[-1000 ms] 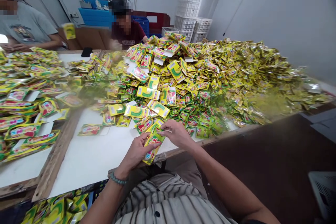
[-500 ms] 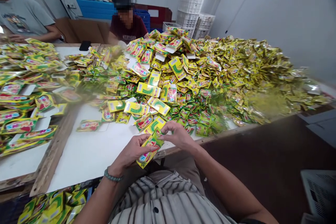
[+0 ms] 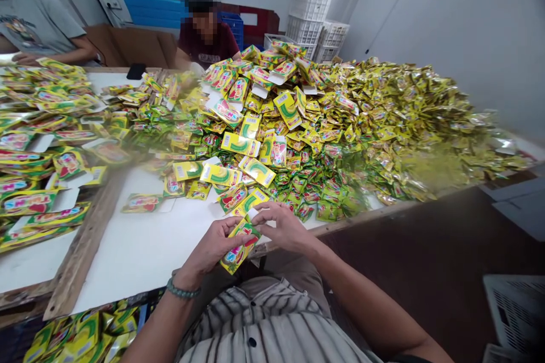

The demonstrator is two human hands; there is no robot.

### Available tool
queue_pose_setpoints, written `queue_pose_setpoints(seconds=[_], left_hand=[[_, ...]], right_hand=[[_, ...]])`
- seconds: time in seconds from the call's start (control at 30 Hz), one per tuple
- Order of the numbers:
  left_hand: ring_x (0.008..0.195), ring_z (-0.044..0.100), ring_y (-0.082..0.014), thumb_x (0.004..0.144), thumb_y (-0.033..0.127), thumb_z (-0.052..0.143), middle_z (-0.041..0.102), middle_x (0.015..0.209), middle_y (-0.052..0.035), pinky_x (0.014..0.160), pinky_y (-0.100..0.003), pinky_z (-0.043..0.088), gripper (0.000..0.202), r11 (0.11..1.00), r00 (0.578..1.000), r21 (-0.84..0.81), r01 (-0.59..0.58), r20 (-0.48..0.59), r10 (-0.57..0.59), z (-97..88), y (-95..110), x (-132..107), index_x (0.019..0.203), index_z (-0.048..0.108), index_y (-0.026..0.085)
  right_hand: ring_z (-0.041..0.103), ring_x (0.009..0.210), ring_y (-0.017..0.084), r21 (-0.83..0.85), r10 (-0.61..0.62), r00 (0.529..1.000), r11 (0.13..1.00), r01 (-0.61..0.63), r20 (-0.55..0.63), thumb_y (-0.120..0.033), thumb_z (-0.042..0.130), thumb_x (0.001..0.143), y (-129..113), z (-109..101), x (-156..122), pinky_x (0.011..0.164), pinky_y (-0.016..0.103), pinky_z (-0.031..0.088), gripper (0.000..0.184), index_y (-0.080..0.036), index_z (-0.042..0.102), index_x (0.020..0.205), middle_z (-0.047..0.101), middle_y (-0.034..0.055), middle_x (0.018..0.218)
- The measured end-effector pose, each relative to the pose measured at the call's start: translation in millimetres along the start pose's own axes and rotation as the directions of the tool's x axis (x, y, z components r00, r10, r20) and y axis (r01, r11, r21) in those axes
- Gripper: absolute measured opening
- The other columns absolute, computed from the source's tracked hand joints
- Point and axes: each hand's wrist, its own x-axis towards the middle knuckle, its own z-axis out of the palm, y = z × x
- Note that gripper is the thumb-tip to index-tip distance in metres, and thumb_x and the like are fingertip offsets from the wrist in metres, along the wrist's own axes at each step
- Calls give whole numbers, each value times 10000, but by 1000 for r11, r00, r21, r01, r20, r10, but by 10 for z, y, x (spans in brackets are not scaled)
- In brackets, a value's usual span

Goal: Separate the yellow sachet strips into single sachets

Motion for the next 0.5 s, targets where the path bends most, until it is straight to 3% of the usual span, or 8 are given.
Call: queue_pose_setpoints(seconds=[0.1, 0.2, 0.27, 0.4, 0.5], left_hand=[[766, 672, -210, 637, 362, 804, 734, 908, -45, 693, -296, 517, 454, 1000, 1000, 22, -12, -22, 13, -22, -6, 0, 1030, 673, 176], [810, 675, -232, 640, 360, 803, 732, 928, -57, 727, -315, 522, 460, 999, 999, 19, -39, 9, 39, -41, -15, 2, 1037, 673, 166], [830, 674, -236, 652, 361, 795, 732, 933, -59, 742, -322, 523, 454, 999, 999, 13, -49, -19, 50, -52, -20, 5, 1041, 667, 166], [773, 678, -221, 622, 357, 816, 732, 881, -46, 691, -303, 527, 499, 998, 992, -31, -51, -121, 47, -81, -8, 12, 1049, 642, 168], [765, 683, -230, 567, 357, 845, 733, 841, -43, 697, -310, 534, 525, 997, 986, -42, -65, -157, 57, -128, 17, 15, 1008, 645, 155]], right_hand=[[559, 1114, 217, 101, 31, 997, 994, -38, 65, -264, 583, 867, -61, 27, 19, 943, 358, 350, 162, -236, 714, 777, 708, 3, 839], [601, 939, 196, 36, 49, 995, 998, -52, 82, -323, 601, 864, -102, 148, 47, 913, 340, 369, 277, -205, 666, 622, 636, -21, 635], [594, 909, 188, 3, 67, 998, 998, -67, 12, -298, 666, 818, -111, 242, 69, 905, 343, 354, 219, -198, 653, 624, 633, -24, 657], [554, 1051, 196, 39, 65, 974, 998, -57, -215, -222, 696, 794, -124, 378, 132, 985, 393, 247, 32, -243, 680, 812, 694, -12, 868], [578, 990, 174, 22, 29, 991, 999, -27, -134, -179, 627, 842, -137, 439, 220, 979, 397, 238, 67, -236, 658, 827, 687, -16, 851]])
